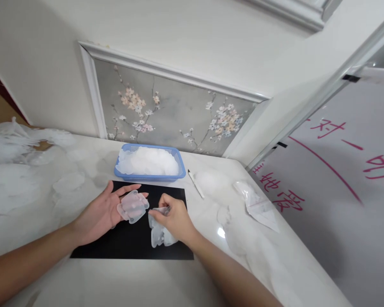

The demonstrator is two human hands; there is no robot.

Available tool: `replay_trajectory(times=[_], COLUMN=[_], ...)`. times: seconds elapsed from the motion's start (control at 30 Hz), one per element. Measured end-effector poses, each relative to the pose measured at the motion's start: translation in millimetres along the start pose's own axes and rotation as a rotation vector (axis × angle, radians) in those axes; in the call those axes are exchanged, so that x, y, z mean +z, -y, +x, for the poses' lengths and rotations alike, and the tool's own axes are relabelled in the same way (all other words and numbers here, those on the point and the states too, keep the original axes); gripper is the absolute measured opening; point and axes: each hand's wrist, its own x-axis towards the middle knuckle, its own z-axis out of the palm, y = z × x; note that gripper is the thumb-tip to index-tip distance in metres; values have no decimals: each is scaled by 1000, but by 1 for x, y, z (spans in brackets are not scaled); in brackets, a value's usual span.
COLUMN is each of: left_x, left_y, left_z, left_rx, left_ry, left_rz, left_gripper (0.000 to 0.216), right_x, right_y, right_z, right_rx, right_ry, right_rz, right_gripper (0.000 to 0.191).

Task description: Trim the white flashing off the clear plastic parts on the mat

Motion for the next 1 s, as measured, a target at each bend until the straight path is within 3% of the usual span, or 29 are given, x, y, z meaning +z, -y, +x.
replay_trajectory(times=[0.13,0.27,0.5,0.87,1.0], left_x=[-1,-1,-1,-4,-5], left_y=[1,1,3,10,7], left_z=[-1,0,0,1,0], left_rx=[32,49,62,88,154], left_ry=[30,41,58,148,165], left_rz=[-14,-15,-9,103,375], left_gripper=[59,57,62,66,66], right_x=[4,6,10,12,17], right_y=[0,-3,-8,0,3], right_z=[-4,-5,-8,-3,-2], right_rx=[-140,-169,-284,-107,-27], right_ry=[-40,-24,-13,-1,47], right_rz=[-78,-53,-40,79,120], right_gripper=[33,23,32,21,20])
